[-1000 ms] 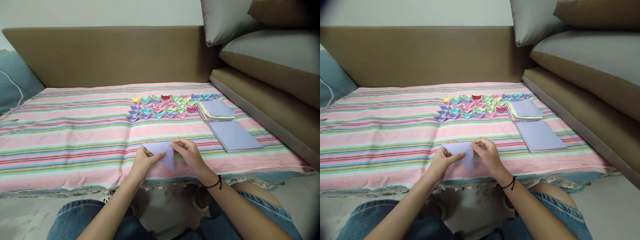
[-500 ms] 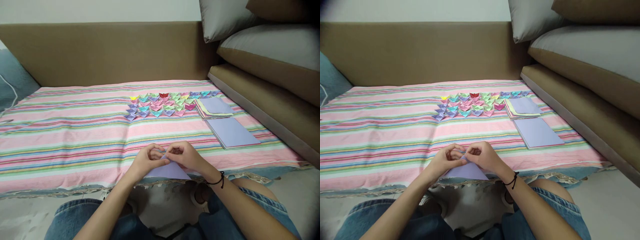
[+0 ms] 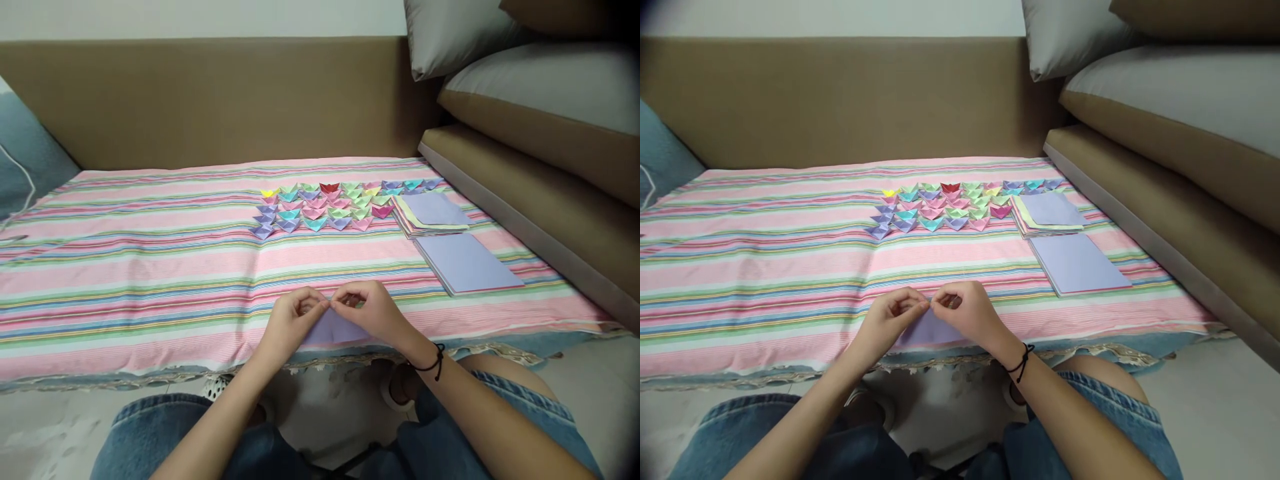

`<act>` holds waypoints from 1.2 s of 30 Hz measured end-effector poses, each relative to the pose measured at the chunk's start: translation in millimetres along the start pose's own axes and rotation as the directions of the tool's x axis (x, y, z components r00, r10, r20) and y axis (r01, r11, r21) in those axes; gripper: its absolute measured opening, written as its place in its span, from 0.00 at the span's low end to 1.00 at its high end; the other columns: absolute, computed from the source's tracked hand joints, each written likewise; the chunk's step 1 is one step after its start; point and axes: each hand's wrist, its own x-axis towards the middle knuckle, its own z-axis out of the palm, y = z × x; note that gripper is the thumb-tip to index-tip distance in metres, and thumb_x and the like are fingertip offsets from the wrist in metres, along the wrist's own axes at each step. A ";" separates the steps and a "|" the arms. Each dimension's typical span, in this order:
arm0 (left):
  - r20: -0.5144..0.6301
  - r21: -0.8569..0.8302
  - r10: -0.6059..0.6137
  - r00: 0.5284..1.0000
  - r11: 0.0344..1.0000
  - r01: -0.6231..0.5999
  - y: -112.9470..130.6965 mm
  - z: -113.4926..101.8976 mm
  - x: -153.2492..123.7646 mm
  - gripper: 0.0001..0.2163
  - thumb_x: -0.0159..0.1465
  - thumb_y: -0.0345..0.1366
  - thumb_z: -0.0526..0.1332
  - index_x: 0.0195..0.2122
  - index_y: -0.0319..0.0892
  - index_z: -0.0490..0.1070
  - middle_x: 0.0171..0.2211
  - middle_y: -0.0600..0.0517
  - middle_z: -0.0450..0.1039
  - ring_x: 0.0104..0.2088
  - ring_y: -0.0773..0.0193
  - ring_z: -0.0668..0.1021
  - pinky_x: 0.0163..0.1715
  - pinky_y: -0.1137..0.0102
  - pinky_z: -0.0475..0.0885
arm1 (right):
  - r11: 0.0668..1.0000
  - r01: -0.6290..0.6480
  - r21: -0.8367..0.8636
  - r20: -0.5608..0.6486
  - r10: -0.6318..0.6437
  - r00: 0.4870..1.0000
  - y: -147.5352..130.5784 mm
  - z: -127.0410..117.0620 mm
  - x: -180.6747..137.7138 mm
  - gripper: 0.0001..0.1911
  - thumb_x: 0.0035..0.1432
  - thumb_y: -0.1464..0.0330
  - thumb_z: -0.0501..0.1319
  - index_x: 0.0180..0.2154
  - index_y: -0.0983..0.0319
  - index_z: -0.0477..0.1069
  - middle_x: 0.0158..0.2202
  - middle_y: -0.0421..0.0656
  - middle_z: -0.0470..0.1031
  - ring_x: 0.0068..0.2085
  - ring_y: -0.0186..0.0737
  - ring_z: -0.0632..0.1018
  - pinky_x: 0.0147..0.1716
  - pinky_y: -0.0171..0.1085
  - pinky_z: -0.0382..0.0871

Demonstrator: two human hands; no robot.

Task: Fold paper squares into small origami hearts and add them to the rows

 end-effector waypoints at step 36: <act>-0.417 -0.527 -0.219 0.882 0.849 -0.039 -5.1 -13.6 10.2 0.13 0.42 0.35 0.71 0.26 0.38 0.71 0.24 0.55 0.71 0.22 0.74 0.70 0.21 0.79 0.65 | 0.702 -0.283 0.654 0.025 0.353 0.935 1.7 4.9 2.6 0.14 0.49 0.60 0.65 0.36 0.61 0.76 0.35 0.45 0.78 0.35 0.40 0.78 0.37 0.39 0.72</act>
